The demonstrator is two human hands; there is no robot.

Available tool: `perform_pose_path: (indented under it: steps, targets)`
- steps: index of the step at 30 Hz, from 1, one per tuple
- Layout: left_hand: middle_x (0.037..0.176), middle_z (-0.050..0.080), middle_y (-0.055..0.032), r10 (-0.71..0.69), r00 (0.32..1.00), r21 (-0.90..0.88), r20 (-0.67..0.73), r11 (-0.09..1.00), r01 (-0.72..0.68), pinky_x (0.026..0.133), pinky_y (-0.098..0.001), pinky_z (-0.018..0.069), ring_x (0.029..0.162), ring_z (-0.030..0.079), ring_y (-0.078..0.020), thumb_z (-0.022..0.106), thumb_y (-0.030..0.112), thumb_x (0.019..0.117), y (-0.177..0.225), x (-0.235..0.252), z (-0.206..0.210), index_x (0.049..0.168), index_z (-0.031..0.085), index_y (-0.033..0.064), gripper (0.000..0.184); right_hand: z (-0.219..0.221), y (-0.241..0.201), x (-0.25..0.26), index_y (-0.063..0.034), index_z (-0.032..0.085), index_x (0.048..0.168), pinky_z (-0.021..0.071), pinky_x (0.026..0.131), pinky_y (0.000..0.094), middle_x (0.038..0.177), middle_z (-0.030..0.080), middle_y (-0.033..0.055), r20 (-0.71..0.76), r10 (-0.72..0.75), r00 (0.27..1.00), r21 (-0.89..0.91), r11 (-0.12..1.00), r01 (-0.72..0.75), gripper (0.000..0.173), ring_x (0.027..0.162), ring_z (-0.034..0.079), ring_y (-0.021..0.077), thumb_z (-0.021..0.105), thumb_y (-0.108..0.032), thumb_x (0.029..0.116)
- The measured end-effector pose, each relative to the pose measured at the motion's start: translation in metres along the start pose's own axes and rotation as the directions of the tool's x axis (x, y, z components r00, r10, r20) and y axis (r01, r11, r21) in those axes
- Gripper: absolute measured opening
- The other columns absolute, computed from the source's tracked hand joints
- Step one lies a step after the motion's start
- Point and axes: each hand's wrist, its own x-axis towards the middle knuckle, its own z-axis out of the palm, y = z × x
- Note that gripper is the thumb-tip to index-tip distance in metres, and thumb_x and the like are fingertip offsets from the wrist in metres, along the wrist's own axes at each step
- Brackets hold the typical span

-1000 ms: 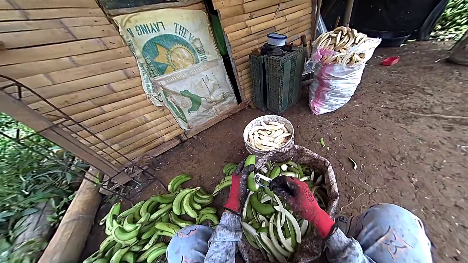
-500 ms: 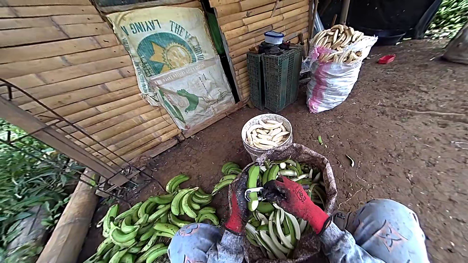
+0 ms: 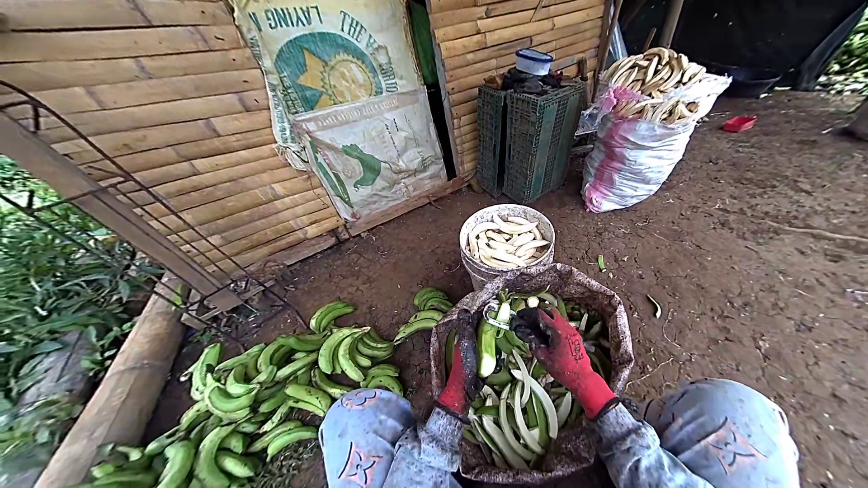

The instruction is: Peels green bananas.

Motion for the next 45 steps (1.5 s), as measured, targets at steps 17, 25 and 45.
perform_pose_path:
  steps: [17, 25, 45]
  targets:
    - [0.103, 0.067, -0.0113, 0.015, 0.999, 0.102, 0.048, 0.995, -0.02, 0.071, -0.0303, 0.0576, 0.079, 0.065, -0.013, 0.046, 0.024, 0.1093, -0.009, -0.014, 0.006, 0.138, 0.054, -0.0013, 0.039, -0.022, 0.002, 0.03, -0.0007, 0.061, 0.137, 0.0492, 0.102, 0.0526, 0.127, 0.064, 0.0263, 0.014, 0.307, 0.952, -0.103, 0.947, -0.304, 0.043, 0.118, 0.064, 0.0393, 0.062, -0.015, 0.0957]
    - [0.106, 0.067, -0.0111, 0.054, 0.986, -0.025, 0.156, 0.998, -0.051, 0.079, -0.0282, 0.0571, 0.088, 0.066, -0.0129, 0.031, 0.02, 0.1121, -0.007, 0.02, -0.019, 0.135, 0.053, -0.0027, 0.039, 0.001, -0.014, -0.002, -0.0102, 0.069, 0.128, 0.0522, 0.094, 0.0562, 0.118, 0.066, 0.0245, 0.164, 0.04, 0.986, -0.089, 0.996, -0.026, 0.038, 0.11, 0.065, 0.0415, 0.066, -0.021, 0.0917]
    - [0.129, 0.06, -0.0238, 0.231, 0.941, 0.143, -0.249, 0.969, -0.2, 0.104, -0.0334, 0.0467, 0.116, 0.06, -0.0206, 0.031, 0.016, 0.112, -0.006, 0.004, 0.006, 0.138, 0.051, -0.0096, 0.042, 0.007, -0.035, -0.007, -0.009, 0.069, 0.129, 0.0548, 0.084, 0.0551, 0.115, 0.067, 0.0246, 0.113, 0.079, 0.99, -0.188, 0.981, -0.057, 0.04, 0.105, 0.067, 0.0427, 0.067, -0.018, 0.09]
